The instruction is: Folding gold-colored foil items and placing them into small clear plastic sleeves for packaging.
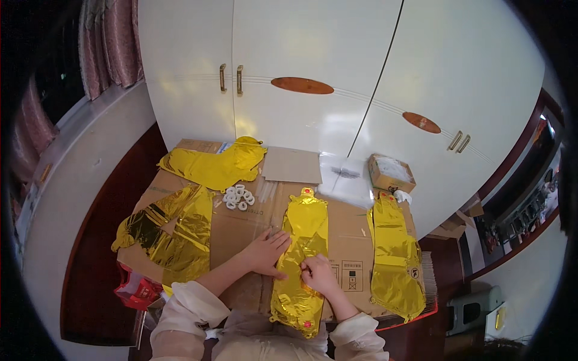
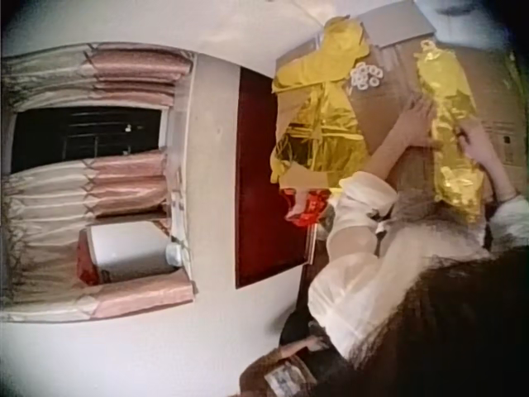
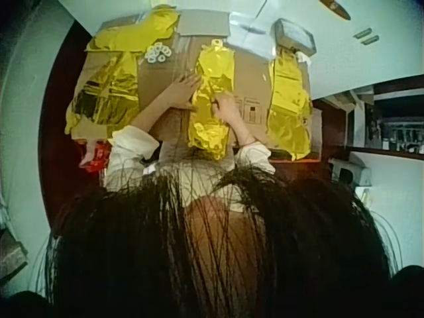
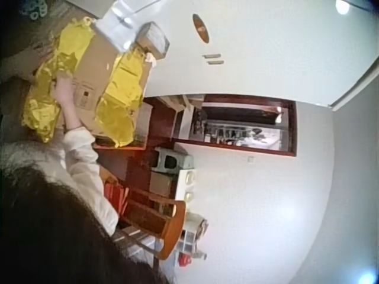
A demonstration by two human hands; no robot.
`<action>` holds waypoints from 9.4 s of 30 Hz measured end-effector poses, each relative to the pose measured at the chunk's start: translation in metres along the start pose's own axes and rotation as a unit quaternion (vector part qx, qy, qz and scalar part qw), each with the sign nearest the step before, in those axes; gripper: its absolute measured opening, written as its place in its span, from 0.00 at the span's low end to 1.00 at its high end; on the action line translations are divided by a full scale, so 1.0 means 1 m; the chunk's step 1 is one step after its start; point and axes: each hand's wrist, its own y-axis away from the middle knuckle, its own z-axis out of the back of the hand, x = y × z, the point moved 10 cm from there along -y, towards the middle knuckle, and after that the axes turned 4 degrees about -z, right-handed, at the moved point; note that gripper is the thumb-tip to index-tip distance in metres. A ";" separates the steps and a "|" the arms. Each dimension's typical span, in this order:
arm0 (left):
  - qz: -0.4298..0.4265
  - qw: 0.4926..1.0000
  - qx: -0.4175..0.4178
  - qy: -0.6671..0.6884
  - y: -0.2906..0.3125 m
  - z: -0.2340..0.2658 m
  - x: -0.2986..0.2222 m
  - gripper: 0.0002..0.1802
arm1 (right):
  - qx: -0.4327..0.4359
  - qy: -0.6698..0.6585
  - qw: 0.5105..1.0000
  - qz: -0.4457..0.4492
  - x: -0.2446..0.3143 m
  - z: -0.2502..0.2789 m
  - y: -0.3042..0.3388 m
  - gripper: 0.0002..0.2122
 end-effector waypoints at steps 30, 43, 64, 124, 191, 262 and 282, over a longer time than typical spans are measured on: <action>0.058 0.998 -0.008 0.035 -0.031 0.003 0.060 0.69 | 0.007 0.003 1.000 0.000 0.000 0.001 0.001 0.05; 0.057 0.998 0.016 0.005 -0.027 0.001 0.058 0.73 | 0.067 0.154 0.986 -0.010 0.025 0.003 -0.004 0.11; 0.127 0.992 -0.015 -0.023 -0.046 0.003 0.083 0.67 | 0.194 0.158 0.947 0.200 0.073 -0.052 0.037 0.18; 0.037 0.996 -0.080 -0.001 0.016 -0.001 0.013 0.38 | 0.091 0.127 0.981 0.115 0.083 0.019 0.145 0.22; -0.107 0.896 -0.349 -0.253 0.014 0.125 -0.072 0.11 | -0.093 -0.616 0.694 -0.361 -0.084 0.056 0.000 0.24; -0.009 0.983 -0.174 0.056 -0.014 0.023 -0.005 0.26 | -0.027 0.101 0.991 -0.078 -0.039 0.040 0.004 0.21; -0.013 0.982 -0.181 0.053 -0.013 0.027 -0.008 0.25 | -0.036 0.114 0.989 -0.082 -0.040 0.040 0.005 0.17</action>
